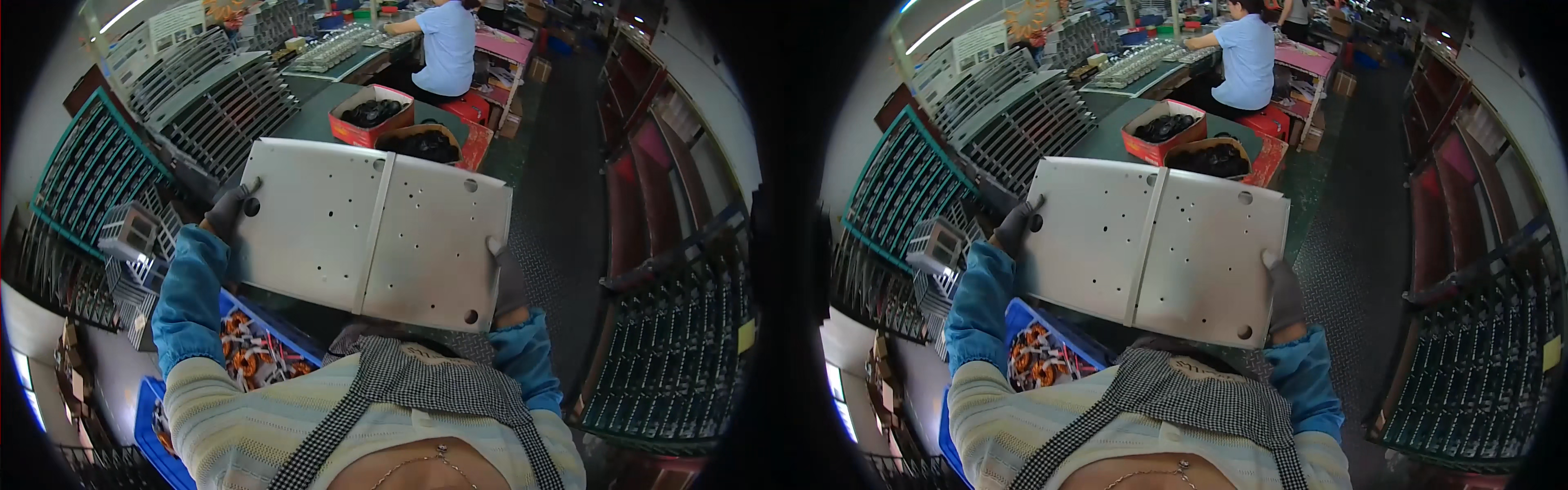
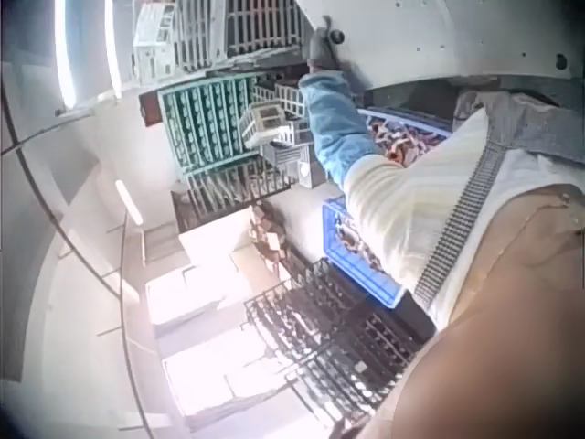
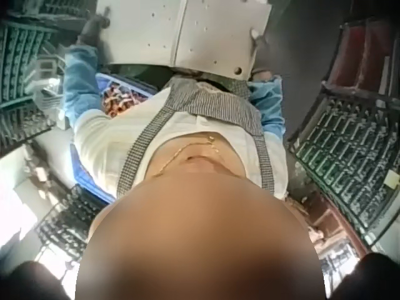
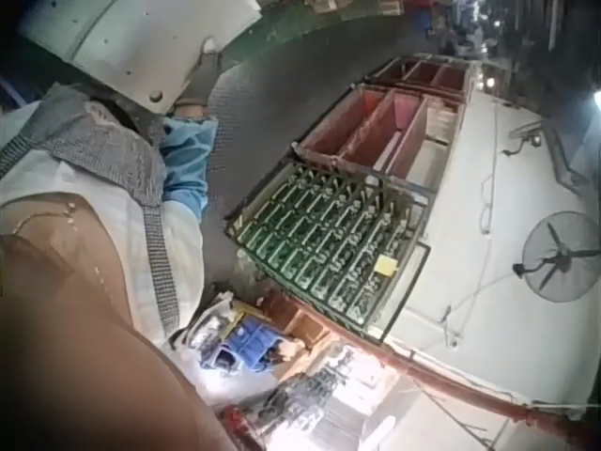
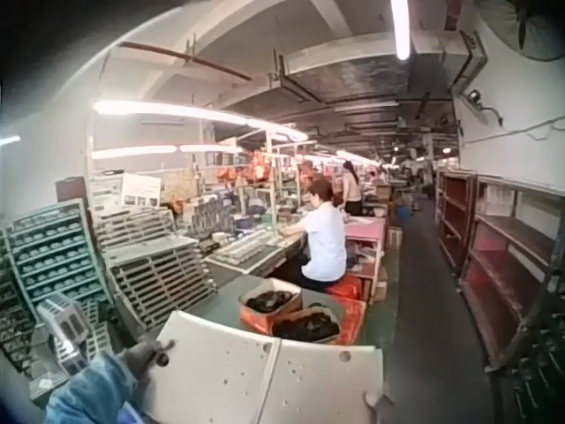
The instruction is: The person places rubber components and plastic parts onto metal panels, assembling them by hand with pliers.
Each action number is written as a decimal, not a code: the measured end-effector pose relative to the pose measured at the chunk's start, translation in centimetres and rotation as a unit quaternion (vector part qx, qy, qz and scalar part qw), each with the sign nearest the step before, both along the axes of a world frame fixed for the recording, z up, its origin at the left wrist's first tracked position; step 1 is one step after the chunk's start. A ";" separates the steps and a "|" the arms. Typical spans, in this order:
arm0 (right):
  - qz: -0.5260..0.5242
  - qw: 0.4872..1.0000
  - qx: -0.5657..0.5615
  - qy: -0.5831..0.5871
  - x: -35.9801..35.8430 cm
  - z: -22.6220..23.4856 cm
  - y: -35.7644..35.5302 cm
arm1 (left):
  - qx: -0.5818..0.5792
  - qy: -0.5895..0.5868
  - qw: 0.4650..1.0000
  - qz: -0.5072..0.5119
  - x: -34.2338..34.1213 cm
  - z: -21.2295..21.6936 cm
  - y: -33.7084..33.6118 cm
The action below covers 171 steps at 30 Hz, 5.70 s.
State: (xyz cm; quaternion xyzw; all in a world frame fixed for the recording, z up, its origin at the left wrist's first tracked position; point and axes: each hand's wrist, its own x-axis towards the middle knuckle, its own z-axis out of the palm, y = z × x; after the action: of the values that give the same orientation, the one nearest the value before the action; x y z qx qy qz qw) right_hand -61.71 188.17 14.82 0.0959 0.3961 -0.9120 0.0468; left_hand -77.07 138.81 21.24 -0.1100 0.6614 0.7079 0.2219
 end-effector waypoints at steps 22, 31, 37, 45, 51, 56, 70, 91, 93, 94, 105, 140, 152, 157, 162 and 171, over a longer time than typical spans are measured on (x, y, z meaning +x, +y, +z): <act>-0.150 0.962 -0.002 -0.229 -18.2 -4.8 -16.4 | -0.167 -0.023 0.979 -0.113 -31.8 -12.2 -9.3; -0.095 0.979 0.139 -0.118 -15.8 -9.2 -13.1 | -0.379 0.290 0.850 -0.224 -17.8 -7.0 1.8; -0.005 0.951 0.271 -0.146 -15.1 -5.6 -9.6 | -0.252 0.150 0.911 -0.291 -16.3 -6.2 6.3; 0.024 0.738 0.674 -0.022 -31.4 -2.6 -3.8 | -0.066 -0.024 0.916 -0.395 -20.2 -8.3 5.3; 0.091 0.554 0.827 0.009 -48.9 -5.7 -0.1 | -0.047 -0.043 0.892 -0.448 -21.8 -8.3 5.8; 0.076 0.497 0.864 -0.026 -60.0 -10.8 3.7 | -0.027 -0.053 0.869 -0.491 -23.5 -8.9 6.3; 0.081 0.422 0.895 -0.122 -66.7 -17.2 0.9 | -0.089 0.083 0.832 -0.542 -24.7 -9.9 5.7; 0.019 0.417 0.889 -0.187 -65.1 -19.3 4.1 | -0.105 0.134 0.816 -0.552 -24.4 -10.2 6.4; 0.058 0.405 0.899 -0.153 -65.9 -19.0 1.9 | -0.100 0.124 0.832 -0.532 -24.5 -10.3 5.7; 0.093 0.386 0.909 -0.128 -66.1 -18.6 0.8 | -0.122 0.120 0.819 -0.547 -24.7 -10.0 5.5; 0.253 0.252 0.933 -0.034 -64.4 -13.6 4.5 | -0.075 0.047 0.836 -0.542 -24.3 -10.6 5.8; 0.297 0.530 0.783 0.129 -24.7 2.0 -17.1 | -0.149 0.109 0.919 -0.349 -15.4 -7.7 5.4; 0.336 0.617 0.708 0.070 -25.7 1.0 -17.2 | -0.064 0.033 0.953 -0.294 -14.6 -9.3 5.5; 0.342 0.659 0.662 0.102 -26.8 0.0 -18.2 | -0.054 0.046 0.952 -0.299 -14.0 -9.5 5.6; 0.330 0.594 0.711 0.182 -27.1 0.8 -18.4 | -0.068 0.034 0.954 -0.288 -14.3 -9.0 5.1; 0.250 0.641 0.708 0.159 -41.1 6.9 -17.3 | -0.060 0.249 0.880 -0.401 -17.3 -6.2 -2.0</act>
State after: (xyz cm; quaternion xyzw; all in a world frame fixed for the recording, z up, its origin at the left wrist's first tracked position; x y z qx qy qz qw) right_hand -102.80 170.87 21.75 -0.1492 0.9310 -0.3077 0.1278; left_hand -94.35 136.80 15.04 0.3316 0.7237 0.5214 0.3074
